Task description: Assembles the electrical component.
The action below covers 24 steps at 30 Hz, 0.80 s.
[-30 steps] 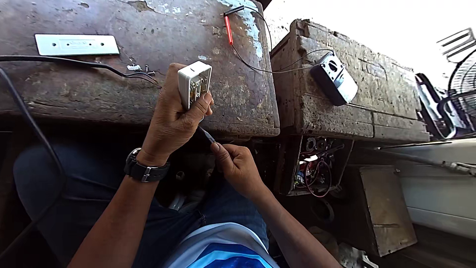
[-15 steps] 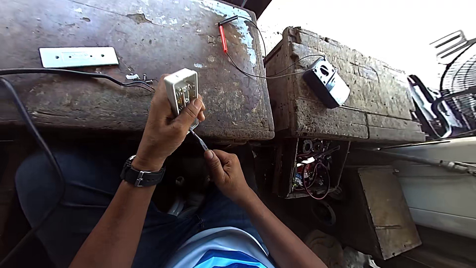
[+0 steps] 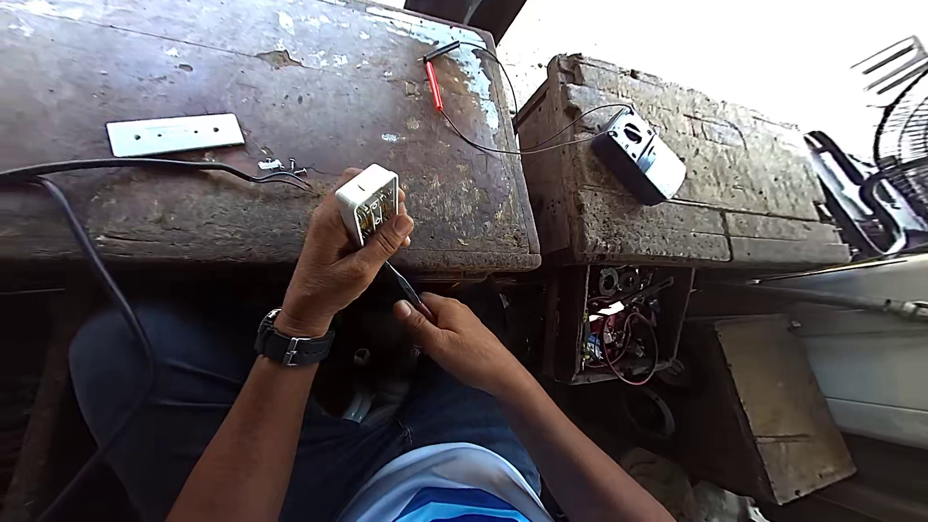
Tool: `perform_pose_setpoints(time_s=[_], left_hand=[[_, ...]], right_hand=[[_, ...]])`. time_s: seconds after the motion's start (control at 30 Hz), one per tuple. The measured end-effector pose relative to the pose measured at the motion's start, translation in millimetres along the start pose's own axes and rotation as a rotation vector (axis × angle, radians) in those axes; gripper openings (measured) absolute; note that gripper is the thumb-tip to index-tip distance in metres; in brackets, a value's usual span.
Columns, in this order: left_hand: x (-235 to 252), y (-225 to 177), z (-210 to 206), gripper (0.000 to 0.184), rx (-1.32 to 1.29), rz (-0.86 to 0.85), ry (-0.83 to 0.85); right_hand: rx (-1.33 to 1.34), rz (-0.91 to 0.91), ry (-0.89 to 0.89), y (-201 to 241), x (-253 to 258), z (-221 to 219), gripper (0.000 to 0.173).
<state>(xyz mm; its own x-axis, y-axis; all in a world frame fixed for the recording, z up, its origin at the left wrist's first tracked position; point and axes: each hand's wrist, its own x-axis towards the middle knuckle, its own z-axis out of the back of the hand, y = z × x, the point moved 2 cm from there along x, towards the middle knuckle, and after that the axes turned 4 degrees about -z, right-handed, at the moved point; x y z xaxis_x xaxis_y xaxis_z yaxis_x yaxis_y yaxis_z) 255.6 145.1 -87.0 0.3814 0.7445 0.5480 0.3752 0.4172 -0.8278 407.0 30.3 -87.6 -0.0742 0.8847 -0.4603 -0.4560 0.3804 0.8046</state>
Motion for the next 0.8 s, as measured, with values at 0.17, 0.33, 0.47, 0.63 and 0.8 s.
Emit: perform_pose_setpoints(time_s=[0.17,0.33,0.47,0.63,0.8], left_hand=[[7,2,1,0.021,0.076,-0.058,0.053],[9,5,1,0.018,-0.026,-0.007,-0.007],[3,-1,-2,0.022,-0.090,0.119,-0.088],[12,2,5,0.012,-0.336,0.237,-0.211],[4,-4,1,0.015,-0.299,0.273,-0.246]], right_hand=[[0.034,-0.029,0.014,1,6,-1,0.041],[0.103,0.028,-0.051,-16,19,-16,0.033],[0.109,0.101,-0.115,-26,27,-23,0.030],[0.112,0.258,-0.226,-38,43,-31,0.026],[0.187,0.311,-0.192,-37,43,-33,0.026]])
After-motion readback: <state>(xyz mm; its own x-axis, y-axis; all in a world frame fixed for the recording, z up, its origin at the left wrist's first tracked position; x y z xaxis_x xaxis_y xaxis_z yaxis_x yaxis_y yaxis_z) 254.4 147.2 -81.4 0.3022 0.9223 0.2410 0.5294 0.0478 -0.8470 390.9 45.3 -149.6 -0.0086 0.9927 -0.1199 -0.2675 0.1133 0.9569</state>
